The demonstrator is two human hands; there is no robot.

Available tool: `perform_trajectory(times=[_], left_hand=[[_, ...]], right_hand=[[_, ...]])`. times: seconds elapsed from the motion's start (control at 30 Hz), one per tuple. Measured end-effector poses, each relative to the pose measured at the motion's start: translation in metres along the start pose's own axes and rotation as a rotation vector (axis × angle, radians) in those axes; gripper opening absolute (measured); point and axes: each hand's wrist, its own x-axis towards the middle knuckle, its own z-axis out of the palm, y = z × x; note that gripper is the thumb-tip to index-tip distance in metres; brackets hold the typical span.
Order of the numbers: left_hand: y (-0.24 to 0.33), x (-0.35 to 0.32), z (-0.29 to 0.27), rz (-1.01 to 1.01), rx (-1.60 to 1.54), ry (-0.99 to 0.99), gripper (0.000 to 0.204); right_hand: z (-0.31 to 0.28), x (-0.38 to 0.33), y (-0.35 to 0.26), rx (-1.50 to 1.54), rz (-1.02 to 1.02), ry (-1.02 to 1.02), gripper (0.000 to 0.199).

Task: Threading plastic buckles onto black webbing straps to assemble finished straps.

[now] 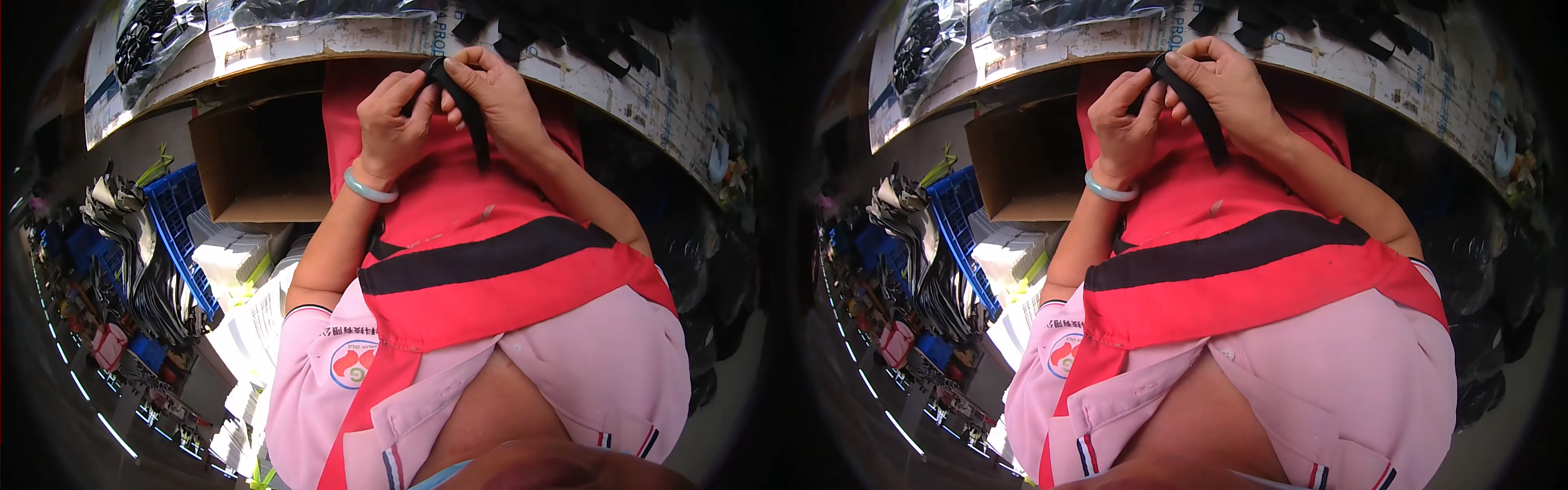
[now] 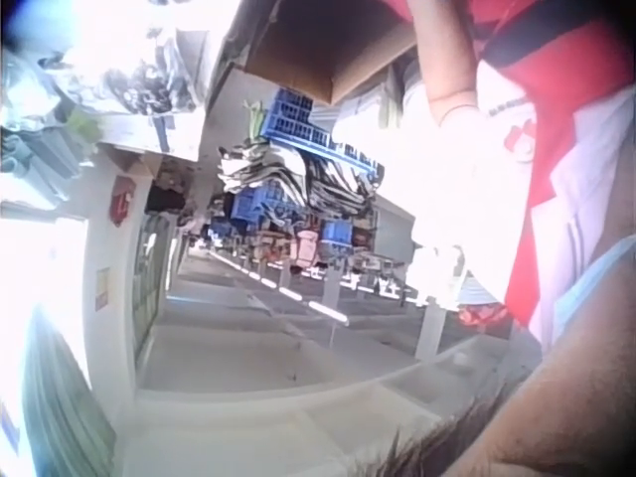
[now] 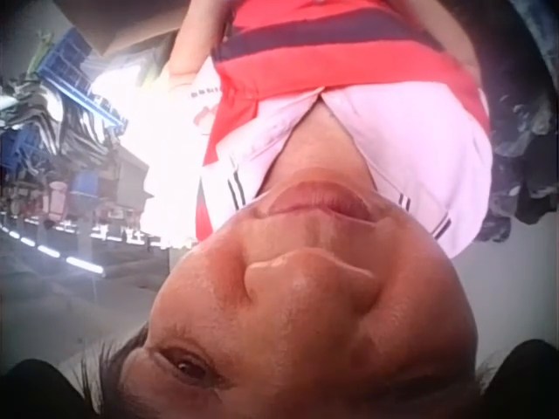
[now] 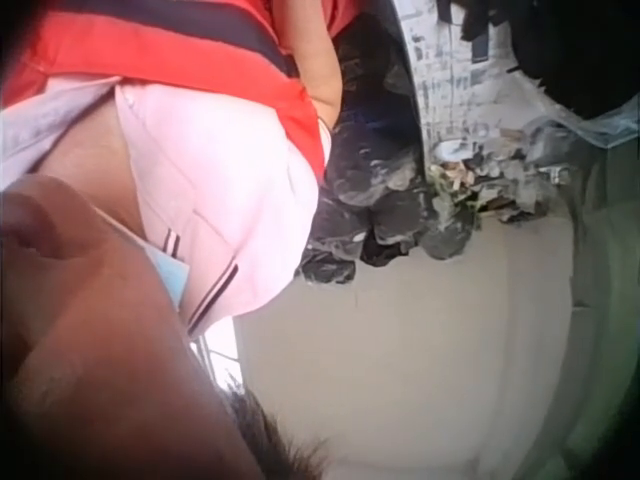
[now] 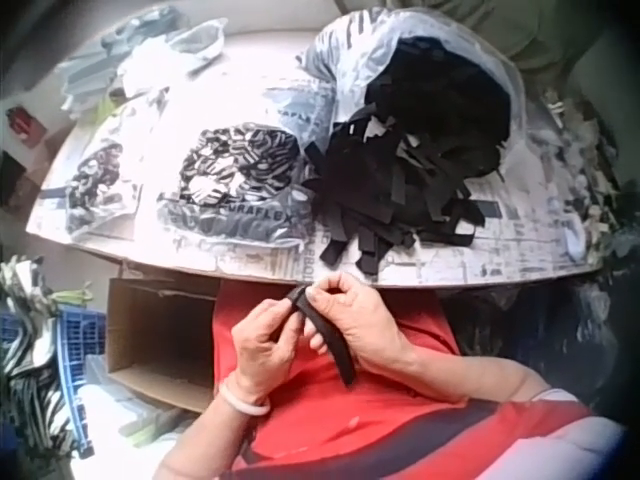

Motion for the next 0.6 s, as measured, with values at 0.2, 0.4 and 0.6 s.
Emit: perform_trajectory(times=[0.2, 0.4, 0.6], left_hand=[[-0.011, -0.004, -0.013, -0.006, -0.181, -0.139, 0.02], [0.0, -0.003, -0.013, -1.005, -0.944, -0.126, 0.021], [0.012, 0.003, -0.01, -0.755, -0.659, 0.029, 0.02]], right_hand=[[-0.021, 0.007, -0.011, -0.163, 0.12, -0.148, 0.029], [-0.026, 0.012, 0.015, -0.531, -0.373, -0.105, 0.017], [0.0, -0.018, -0.02, -0.521, -0.324, -0.026, 0.011]])
